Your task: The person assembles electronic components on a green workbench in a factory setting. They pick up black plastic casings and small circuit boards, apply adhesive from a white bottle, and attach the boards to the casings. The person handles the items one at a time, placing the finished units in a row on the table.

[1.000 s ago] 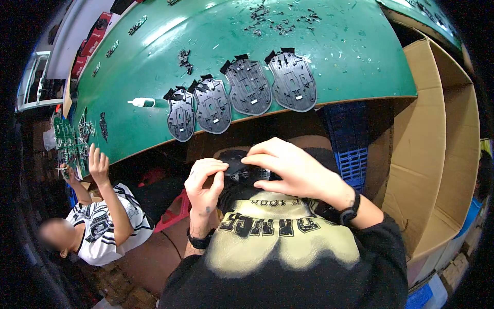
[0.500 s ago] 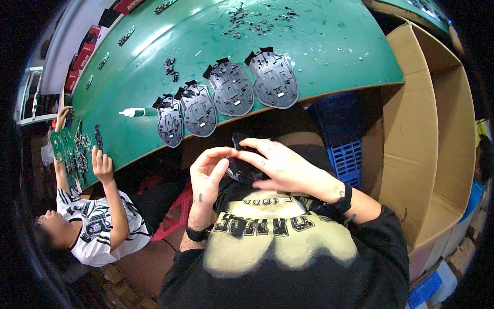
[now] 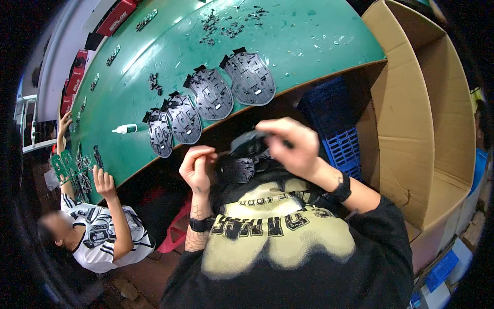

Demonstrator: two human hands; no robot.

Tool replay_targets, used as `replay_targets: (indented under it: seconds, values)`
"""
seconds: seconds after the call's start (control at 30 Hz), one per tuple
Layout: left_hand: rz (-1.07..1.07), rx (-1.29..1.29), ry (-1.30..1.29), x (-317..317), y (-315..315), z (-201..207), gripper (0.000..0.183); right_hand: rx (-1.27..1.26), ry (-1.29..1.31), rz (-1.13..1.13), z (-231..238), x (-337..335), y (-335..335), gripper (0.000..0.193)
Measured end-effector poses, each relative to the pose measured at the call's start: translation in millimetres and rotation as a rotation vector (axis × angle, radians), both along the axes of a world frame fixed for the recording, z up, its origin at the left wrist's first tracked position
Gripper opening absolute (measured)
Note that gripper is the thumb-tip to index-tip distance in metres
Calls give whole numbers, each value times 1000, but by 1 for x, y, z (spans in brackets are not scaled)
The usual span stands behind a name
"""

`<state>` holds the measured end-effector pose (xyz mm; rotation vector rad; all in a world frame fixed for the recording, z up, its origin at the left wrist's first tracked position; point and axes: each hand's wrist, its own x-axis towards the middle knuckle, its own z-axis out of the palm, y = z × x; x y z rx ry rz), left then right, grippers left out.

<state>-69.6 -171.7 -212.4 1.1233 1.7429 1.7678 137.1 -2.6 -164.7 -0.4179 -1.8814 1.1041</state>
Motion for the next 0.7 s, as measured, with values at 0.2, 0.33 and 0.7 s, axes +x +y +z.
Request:
replay_targets:
  seconds: [0.2, 0.33, 0.7]
  values:
    - [-126, -749, 766, -45, 36, -14, 37, -104, 99, -325, 44, -16, 93, 22]
    - [-262, -653, 917, -51, 78, -25, 39, 329, -269, -533, 41, -35, 123, 24]
    - [27, -55, 1227, -60, 88, -50, 44, 270, 76, -561, 46, -27, 113, 19]
